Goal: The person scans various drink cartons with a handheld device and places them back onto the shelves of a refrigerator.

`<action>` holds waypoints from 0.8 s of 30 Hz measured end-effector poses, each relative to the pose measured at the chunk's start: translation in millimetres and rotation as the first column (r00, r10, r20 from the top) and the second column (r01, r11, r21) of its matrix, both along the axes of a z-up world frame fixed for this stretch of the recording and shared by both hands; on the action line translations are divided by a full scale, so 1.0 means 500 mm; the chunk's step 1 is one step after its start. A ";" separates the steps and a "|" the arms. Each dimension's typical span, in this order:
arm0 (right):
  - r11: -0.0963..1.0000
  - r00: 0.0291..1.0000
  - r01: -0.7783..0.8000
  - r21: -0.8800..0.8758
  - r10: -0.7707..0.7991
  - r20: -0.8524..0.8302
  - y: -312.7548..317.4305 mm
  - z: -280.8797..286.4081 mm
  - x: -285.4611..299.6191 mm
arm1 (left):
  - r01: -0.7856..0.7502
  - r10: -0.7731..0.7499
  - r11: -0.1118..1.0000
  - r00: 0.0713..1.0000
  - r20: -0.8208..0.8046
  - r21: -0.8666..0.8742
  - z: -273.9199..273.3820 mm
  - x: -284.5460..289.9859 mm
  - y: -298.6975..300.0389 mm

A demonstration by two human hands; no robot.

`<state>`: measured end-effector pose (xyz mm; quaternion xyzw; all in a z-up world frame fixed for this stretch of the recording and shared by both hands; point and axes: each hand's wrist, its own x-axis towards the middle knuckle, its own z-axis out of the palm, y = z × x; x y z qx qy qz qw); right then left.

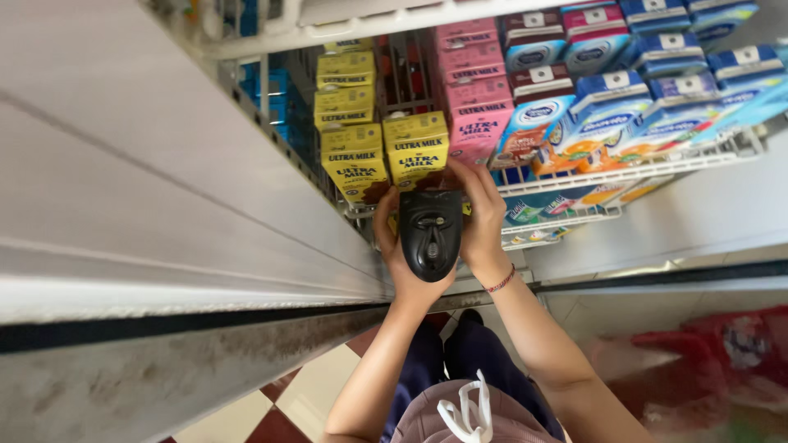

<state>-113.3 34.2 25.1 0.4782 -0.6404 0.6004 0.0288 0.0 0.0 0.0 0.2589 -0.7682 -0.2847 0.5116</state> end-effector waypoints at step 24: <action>0.208 0.147 0.933 0.295 -0.966 0.214 0.673 -0.401 0.238 | 0.848 -0.971 0.238 0.204 0.124 0.474 -0.281 -0.063 0.413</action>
